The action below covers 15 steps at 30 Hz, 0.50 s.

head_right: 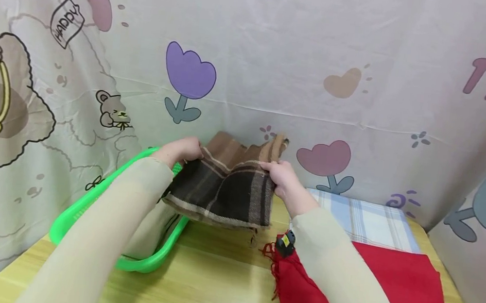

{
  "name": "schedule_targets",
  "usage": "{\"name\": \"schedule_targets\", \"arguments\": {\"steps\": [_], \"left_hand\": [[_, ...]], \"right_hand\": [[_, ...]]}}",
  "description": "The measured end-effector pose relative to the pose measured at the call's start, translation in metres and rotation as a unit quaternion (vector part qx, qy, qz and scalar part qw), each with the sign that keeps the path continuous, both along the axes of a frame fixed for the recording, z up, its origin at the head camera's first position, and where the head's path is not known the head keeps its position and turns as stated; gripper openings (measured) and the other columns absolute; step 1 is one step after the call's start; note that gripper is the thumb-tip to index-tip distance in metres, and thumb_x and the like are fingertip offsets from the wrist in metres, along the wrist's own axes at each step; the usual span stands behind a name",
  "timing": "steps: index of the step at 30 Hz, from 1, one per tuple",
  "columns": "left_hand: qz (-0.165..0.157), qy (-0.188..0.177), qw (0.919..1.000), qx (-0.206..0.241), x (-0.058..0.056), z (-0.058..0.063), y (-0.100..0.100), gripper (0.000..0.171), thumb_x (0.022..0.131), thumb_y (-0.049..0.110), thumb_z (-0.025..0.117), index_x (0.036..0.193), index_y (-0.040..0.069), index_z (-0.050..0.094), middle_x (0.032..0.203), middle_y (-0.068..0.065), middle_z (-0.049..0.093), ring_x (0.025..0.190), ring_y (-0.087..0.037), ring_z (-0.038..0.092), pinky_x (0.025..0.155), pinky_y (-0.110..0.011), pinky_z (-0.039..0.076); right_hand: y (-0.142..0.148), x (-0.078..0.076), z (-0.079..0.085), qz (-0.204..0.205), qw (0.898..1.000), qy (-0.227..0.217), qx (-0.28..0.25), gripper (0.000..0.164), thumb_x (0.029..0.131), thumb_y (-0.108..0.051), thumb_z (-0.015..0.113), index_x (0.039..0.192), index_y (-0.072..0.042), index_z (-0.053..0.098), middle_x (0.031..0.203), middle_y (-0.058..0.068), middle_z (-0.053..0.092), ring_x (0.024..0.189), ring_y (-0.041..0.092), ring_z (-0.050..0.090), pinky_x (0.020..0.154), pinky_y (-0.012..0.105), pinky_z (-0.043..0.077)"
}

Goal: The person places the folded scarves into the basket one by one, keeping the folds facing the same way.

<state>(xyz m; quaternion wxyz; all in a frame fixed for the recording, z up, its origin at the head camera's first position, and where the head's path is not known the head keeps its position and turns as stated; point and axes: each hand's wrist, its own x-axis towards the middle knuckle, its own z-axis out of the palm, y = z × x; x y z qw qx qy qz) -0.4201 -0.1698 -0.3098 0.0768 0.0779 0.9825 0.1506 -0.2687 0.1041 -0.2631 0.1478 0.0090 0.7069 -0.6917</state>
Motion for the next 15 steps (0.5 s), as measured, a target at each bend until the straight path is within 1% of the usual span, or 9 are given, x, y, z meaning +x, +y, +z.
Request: {"name": "schedule_targets", "arguments": {"steps": [2, 3, 5, 7, 8, 9, 11, 13, 15], "left_hand": [[0.006, 0.007, 0.9999, -0.01, -0.005, 0.002, -0.013, 0.025, 0.091, 0.013, 0.042, 0.072, 0.006, 0.057, 0.081, -0.013, 0.054, 0.072, -0.029, 0.053, 0.064, -0.039, 0.046], [0.007, 0.015, 0.9998, -0.014, -0.017, -0.003, -0.022, 0.026, 0.091, 0.013, 0.042, 0.07, 0.008, 0.056, 0.078, -0.011, 0.053, 0.069, -0.028, 0.051, 0.061, -0.038, 0.045], [0.012, 0.034, 0.999, -0.025, -0.037, -0.011, -0.041, 0.027, 0.089, 0.014, 0.042, 0.066, 0.01, 0.055, 0.075, -0.009, 0.053, 0.064, -0.026, 0.051, 0.056, -0.037, 0.044], [0.021, 0.022, 0.9984, -0.049, -0.05, -0.011, -0.057, 0.027, 0.091, 0.017, 0.04, 0.073, 0.009, 0.059, 0.084, -0.012, 0.057, 0.072, -0.028, 0.053, 0.064, -0.04, 0.047], [0.018, 0.025, 0.9977, -0.061, -0.051, -0.009, -0.064, 0.027, 0.091, 0.017, 0.039, 0.076, 0.008, 0.06, 0.087, -0.013, 0.058, 0.074, -0.028, 0.053, 0.066, -0.041, 0.047], [0.017, 0.015, 0.997, -0.075, -0.044, 0.0, -0.068, 0.027, 0.092, 0.018, 0.04, 0.082, 0.007, 0.062, 0.094, -0.015, 0.06, 0.081, -0.029, 0.055, 0.072, -0.042, 0.048], [0.013, 0.009, 0.9954, -0.094, -0.014, 0.026, -0.07, 0.028, 0.093, 0.019, 0.039, 0.089, 0.004, 0.063, 0.103, -0.017, 0.06, 0.087, -0.029, 0.055, 0.078, -0.041, 0.048], [0.024, -0.016, 0.995, -0.096, 0.041, 0.066, -0.061, 0.031, 0.094, 0.019, 0.038, 0.102, -0.001, 0.061, 0.116, -0.022, 0.056, 0.101, -0.031, 0.054, 0.091, -0.043, 0.045], [0.033, -0.028, 0.995, -0.09, 0.094, 0.102, -0.053, 0.034, 0.094, 0.019, 0.038, 0.107, -0.006, 0.058, 0.122, -0.026, 0.053, 0.108, -0.035, 0.052, 0.096, -0.043, 0.042]], "right_hand": [[-0.012, -0.002, 0.003, -0.002, 1.0, 0.006, -0.007, 0.06, 0.098, -0.014, 0.043, 0.147, 0.003, 0.01, 0.074, -0.005, 0.055, 0.058, 0.002, 0.057, 0.058, 0.018, 0.049], [-0.018, -0.003, 0.005, -0.003, 1.0, 0.009, -0.011, 0.061, 0.098, -0.013, 0.043, 0.147, 0.003, 0.009, 0.076, -0.005, 0.054, 0.057, 0.002, 0.056, 0.058, 0.018, 0.049], [-0.03, -0.004, 0.008, -0.01, 1.0, 0.012, -0.012, 0.065, 0.098, -0.013, 0.044, 0.148, 0.0, 0.005, 0.084, -0.002, 0.052, 0.057, 0.002, 0.055, 0.057, 0.017, 0.048], [-0.043, -0.005, 0.01, -0.009, 1.0, 0.016, -0.01, 0.062, 0.098, -0.013, 0.044, 0.148, -0.001, 0.01, 0.097, 0.004, 0.052, 0.058, 0.002, 0.054, 0.058, 0.017, 0.047], [-0.049, -0.004, 0.011, -0.009, 1.0, 0.019, -0.008, 0.062, 0.098, -0.013, 0.045, 0.148, -0.002, 0.011, 0.105, 0.007, 0.051, 0.06, 0.002, 0.053, 0.059, 0.018, 0.047], [-0.055, -0.004, 0.012, -0.007, 1.0, 0.021, -0.006, 0.061, 0.098, -0.014, 0.045, 0.149, -0.002, 0.013, 0.116, 0.01, 0.049, 0.062, 0.003, 0.053, 0.061, 0.018, 0.047], [-0.067, -0.003, 0.012, 0.0, 1.0, 0.026, -0.006, 0.059, 0.098, -0.014, 0.045, 0.148, -0.003, 0.016, 0.131, 0.015, 0.044, 0.068, 0.004, 0.052, 0.066, 0.021, 0.046], [-0.079, -0.001, 0.013, 0.007, 0.999, 0.03, -0.014, 0.061, 0.098, -0.014, 0.046, 0.149, -0.005, 0.014, 0.14, 0.017, 0.037, 0.075, 0.007, 0.051, 0.073, 0.024, 0.046], [-0.092, 0.0, 0.012, 0.014, 0.999, 0.035, -0.026, 0.058, 0.098, -0.013, 0.046, 0.148, -0.005, 0.018, 0.136, 0.015, 0.041, 0.08, 0.009, 0.05, 0.077, 0.026, 0.045]]}}
